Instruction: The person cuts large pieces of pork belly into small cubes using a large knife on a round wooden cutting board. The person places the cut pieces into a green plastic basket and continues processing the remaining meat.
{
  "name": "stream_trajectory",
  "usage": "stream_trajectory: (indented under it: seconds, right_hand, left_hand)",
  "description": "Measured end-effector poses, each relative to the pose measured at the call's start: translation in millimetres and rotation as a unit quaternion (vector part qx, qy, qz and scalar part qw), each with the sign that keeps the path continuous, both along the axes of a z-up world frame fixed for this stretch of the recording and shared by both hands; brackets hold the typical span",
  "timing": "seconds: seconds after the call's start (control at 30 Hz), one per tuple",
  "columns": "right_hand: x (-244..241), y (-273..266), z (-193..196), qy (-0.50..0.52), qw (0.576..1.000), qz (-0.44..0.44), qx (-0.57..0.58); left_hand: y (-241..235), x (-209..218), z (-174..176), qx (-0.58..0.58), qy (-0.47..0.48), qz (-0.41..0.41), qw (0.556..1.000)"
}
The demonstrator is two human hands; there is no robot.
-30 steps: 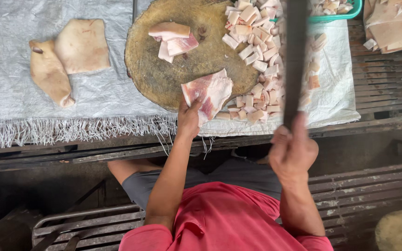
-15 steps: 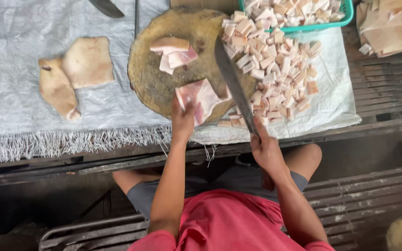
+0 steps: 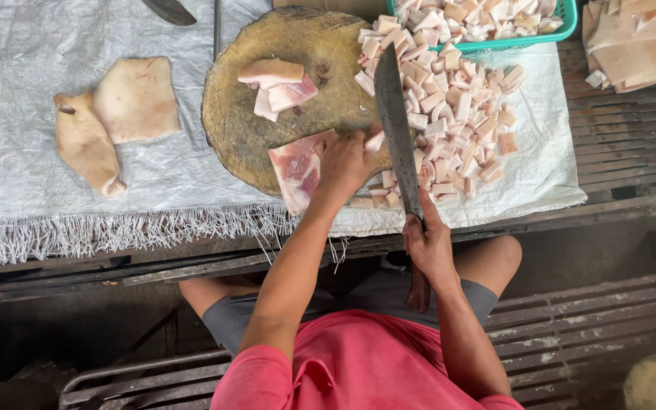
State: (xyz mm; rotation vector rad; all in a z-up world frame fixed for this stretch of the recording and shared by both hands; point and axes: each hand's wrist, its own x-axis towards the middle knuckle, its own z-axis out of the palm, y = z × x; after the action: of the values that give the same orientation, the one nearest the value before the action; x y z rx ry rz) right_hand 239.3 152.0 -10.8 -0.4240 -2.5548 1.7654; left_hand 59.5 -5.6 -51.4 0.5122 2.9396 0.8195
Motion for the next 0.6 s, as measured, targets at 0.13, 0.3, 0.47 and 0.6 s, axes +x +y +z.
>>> stream_trajectory:
  seconds: [0.13,0.3,0.47,0.6]
  right_hand:
    - [6,1,-10,0.001,1.0,-0.018,-0.021]
    - [9,3,-11,0.0,0.999,-0.028,-0.037]
    - [22,2,1,-0.012,1.0,0.008,-0.002]
    - [33,-4,11,-0.079,0.977,0.007,-0.196]
  left_hand:
    - [-2,-24,-15,0.143,0.006,0.05,0.988]
    - [-10,-33,3,0.267,-0.07,0.084,0.957]
    - [-19,-48,26,0.367,-0.191,0.112,0.903]
    - [-50,-41,42,0.348,-0.066,0.052,0.934]
